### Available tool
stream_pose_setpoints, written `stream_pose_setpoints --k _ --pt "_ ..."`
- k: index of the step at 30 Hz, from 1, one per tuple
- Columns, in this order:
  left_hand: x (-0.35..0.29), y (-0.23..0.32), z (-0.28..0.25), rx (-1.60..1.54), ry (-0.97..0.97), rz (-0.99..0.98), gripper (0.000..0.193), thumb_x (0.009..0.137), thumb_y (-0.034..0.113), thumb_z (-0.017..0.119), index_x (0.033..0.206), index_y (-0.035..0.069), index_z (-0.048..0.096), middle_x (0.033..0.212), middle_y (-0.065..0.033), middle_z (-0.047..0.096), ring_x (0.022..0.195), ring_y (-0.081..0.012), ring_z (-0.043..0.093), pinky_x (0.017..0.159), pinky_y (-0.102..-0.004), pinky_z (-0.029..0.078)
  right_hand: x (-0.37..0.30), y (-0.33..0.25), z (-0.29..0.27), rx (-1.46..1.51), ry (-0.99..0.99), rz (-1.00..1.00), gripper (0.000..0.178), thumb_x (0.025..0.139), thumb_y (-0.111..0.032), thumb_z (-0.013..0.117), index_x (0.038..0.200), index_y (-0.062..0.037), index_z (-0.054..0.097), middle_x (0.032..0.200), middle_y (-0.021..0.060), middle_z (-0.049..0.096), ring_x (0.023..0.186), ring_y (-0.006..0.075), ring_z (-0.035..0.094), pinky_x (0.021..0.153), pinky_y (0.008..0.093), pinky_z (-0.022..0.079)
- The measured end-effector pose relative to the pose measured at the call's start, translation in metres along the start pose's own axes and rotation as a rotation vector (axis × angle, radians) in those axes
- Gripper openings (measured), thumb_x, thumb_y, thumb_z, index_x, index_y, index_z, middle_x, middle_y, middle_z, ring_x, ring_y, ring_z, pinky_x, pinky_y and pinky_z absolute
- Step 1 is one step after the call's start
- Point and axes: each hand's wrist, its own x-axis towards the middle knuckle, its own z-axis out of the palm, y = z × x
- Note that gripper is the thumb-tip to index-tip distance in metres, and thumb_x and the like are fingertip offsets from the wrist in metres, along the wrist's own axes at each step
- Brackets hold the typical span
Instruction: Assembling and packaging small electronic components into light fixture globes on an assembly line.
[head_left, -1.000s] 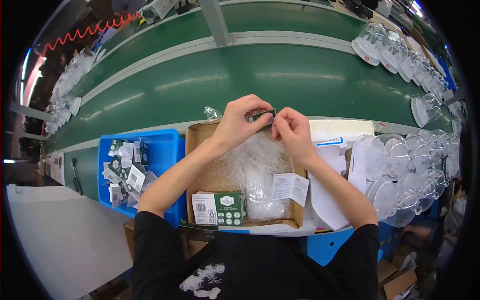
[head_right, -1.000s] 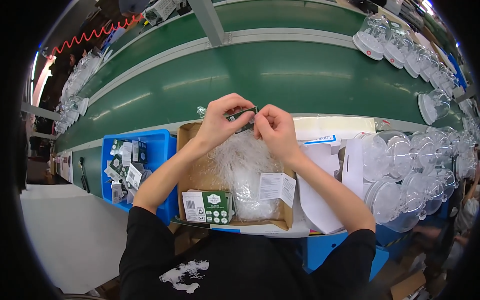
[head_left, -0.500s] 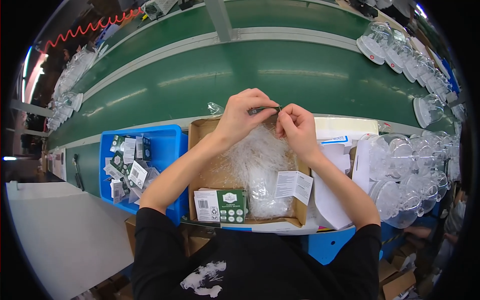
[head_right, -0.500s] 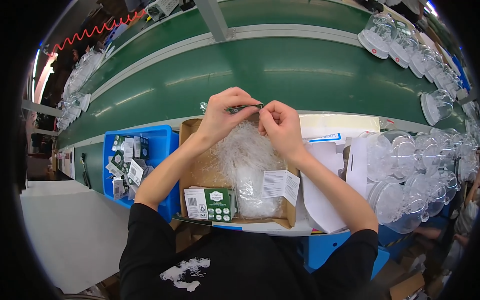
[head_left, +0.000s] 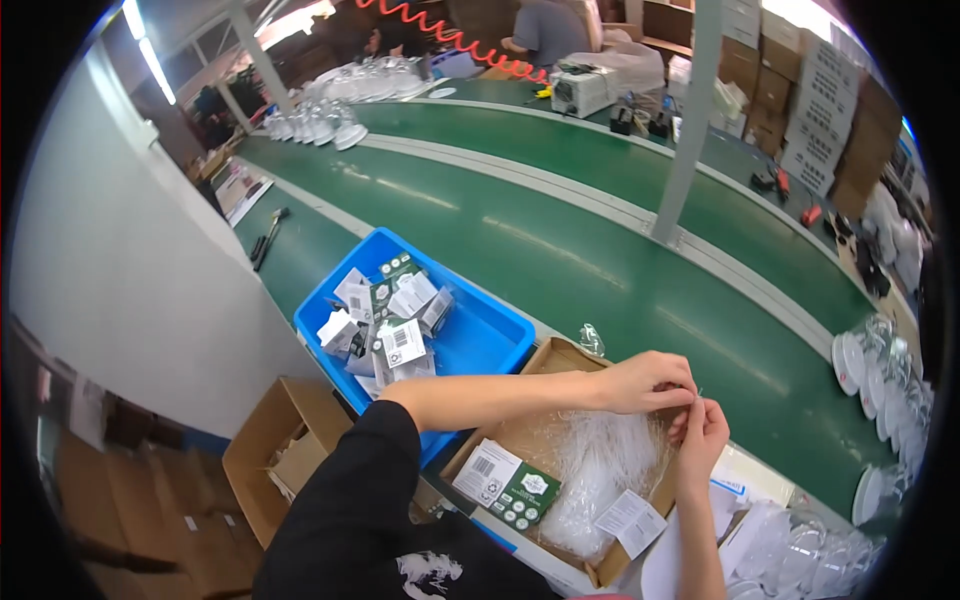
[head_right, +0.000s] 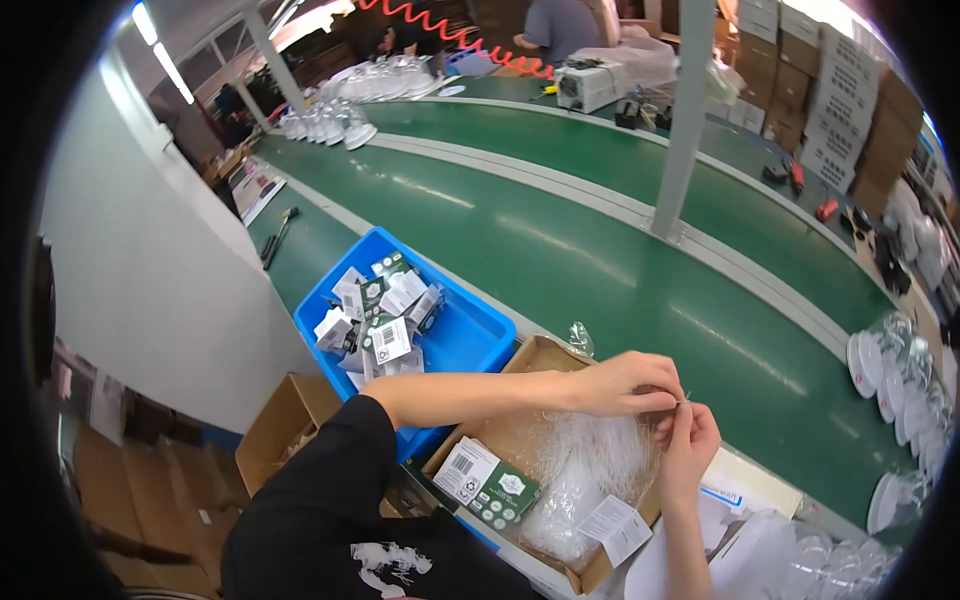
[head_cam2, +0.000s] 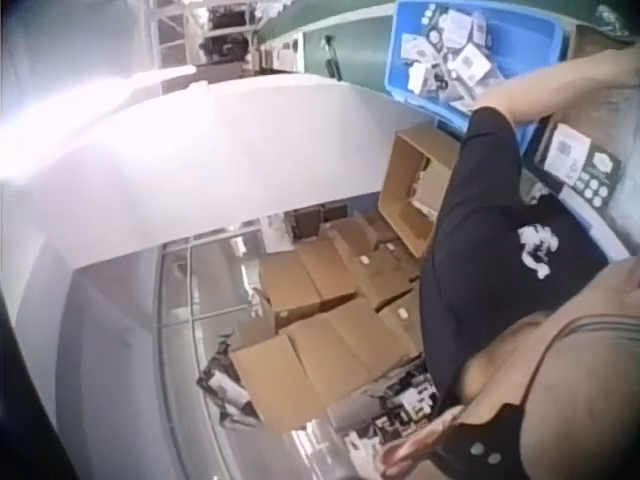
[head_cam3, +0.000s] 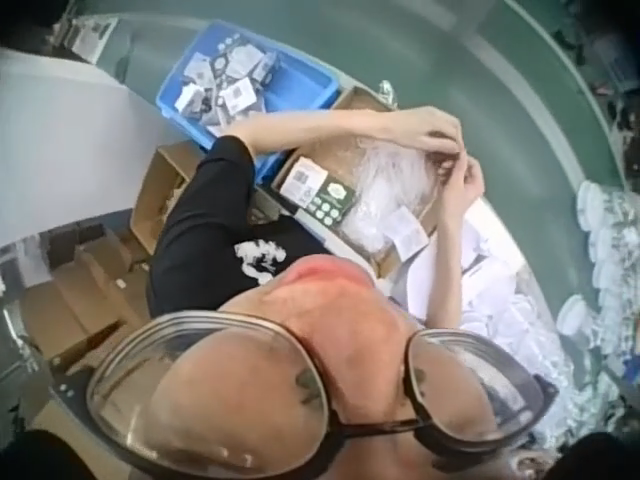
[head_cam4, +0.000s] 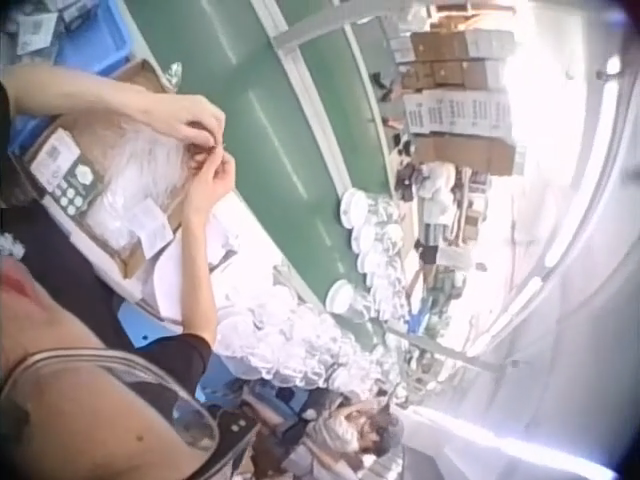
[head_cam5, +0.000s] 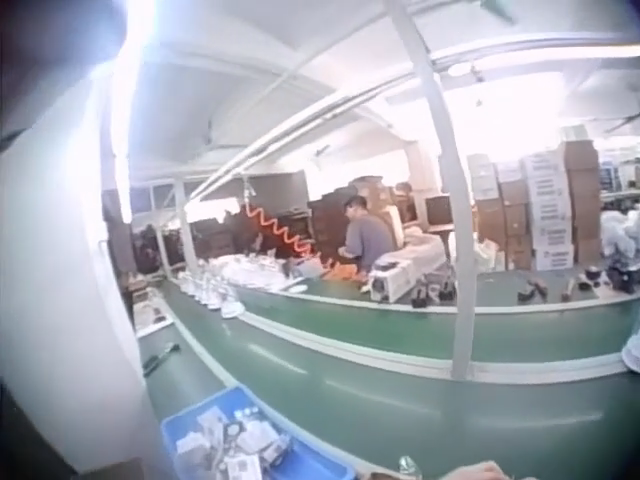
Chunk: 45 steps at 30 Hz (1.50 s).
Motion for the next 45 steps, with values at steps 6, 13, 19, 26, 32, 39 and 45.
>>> stream_pose_setpoints --k 6,13,19,26,32,39,45 --pt "0.001 -0.001 0.0 -0.155 -0.035 -0.061 0.024 0.098 0.02 0.052 0.083 0.001 0.054 0.064 -0.0065 0.057 0.058 -0.0152 0.054 0.054 -0.0302 0.044 -0.006 0.002 0.003 -0.048 -0.076 -0.08 0.015 0.101 -0.012 0.052 0.088 -0.0037 0.054 0.067 -0.0004 0.057 0.057 0.0047 0.051 0.052 0.0182 0.039" --pt "0.0 0.002 -0.004 -0.09 -0.053 -0.008 0.023 0.094 0.017 0.054 0.078 0.0 0.055 0.064 -0.0098 0.055 0.055 -0.0175 0.05 0.051 -0.0343 0.04 -0.005 0.001 0.004 -0.103 -0.081 -0.1 0.013 0.1 -0.01 0.051 0.09 -0.0029 0.054 0.068 0.0002 0.058 0.057 0.0051 0.051 0.052 0.0185 0.04" --pt "-0.004 -0.001 -0.009 0.024 0.075 -0.059 0.019 0.089 0.012 0.055 0.075 -0.001 0.055 0.059 -0.0094 0.056 0.052 -0.0182 0.052 0.051 -0.0338 0.042 -0.009 0.001 0.006 -0.083 0.048 -0.19 0.004 0.097 -0.003 0.054 0.097 -0.0006 0.057 0.08 0.0042 0.062 0.067 0.0071 0.056 0.058 0.02 0.044" --pt "0.0 -0.006 0.0 0.019 0.116 0.029 0.017 0.092 0.012 0.055 0.081 0.0 0.058 0.067 -0.01 0.063 0.057 -0.0192 0.061 0.053 -0.0321 0.047 -0.011 0.012 -0.001 -0.435 -0.104 -0.548 0.011 0.092 0.004 0.057 0.099 0.0023 0.065 0.088 0.0056 0.063 0.072 0.0093 0.056 0.059 0.019 0.042" --pt "0.002 -0.011 0.008 -0.178 0.123 0.056 0.015 0.095 0.013 0.053 0.09 -0.001 0.057 0.074 -0.0089 0.064 0.065 -0.0208 0.062 0.059 -0.0324 0.05 -0.018 -0.007 0.013 -0.463 -0.12 -0.678 0.008 0.088 0.002 0.061 0.094 0.006 0.065 0.107 0.0134 0.057 0.097 0.0211 0.056 0.084 0.0292 0.045" --pt "0.002 0.001 -0.001 -0.288 0.033 -0.131 0.014 0.095 0.011 0.053 0.089 0.0 0.058 0.076 -0.0058 0.063 0.064 -0.0106 0.057 0.055 -0.0272 0.047 -0.016 -0.007 0.008 -0.459 -0.127 -0.552 0.01 0.091 0.0 0.058 0.096 0.0051 0.064 0.096 0.0123 0.062 0.089 0.0214 0.059 0.082 0.0308 0.048" --pt "0.0 -0.018 0.01 -0.66 -0.001 -0.39 0.014 0.099 0.016 0.051 0.096 0.004 0.059 0.088 -0.0025 0.064 0.067 -0.007 0.057 0.053 -0.021 0.045 -0.018 -0.01 0.011 -0.643 -0.137 -0.836 0.012 0.088 0.004 0.056 0.098 0.0046 0.064 0.096 0.0149 0.063 0.088 0.0249 0.06 0.081 0.0331 0.048"
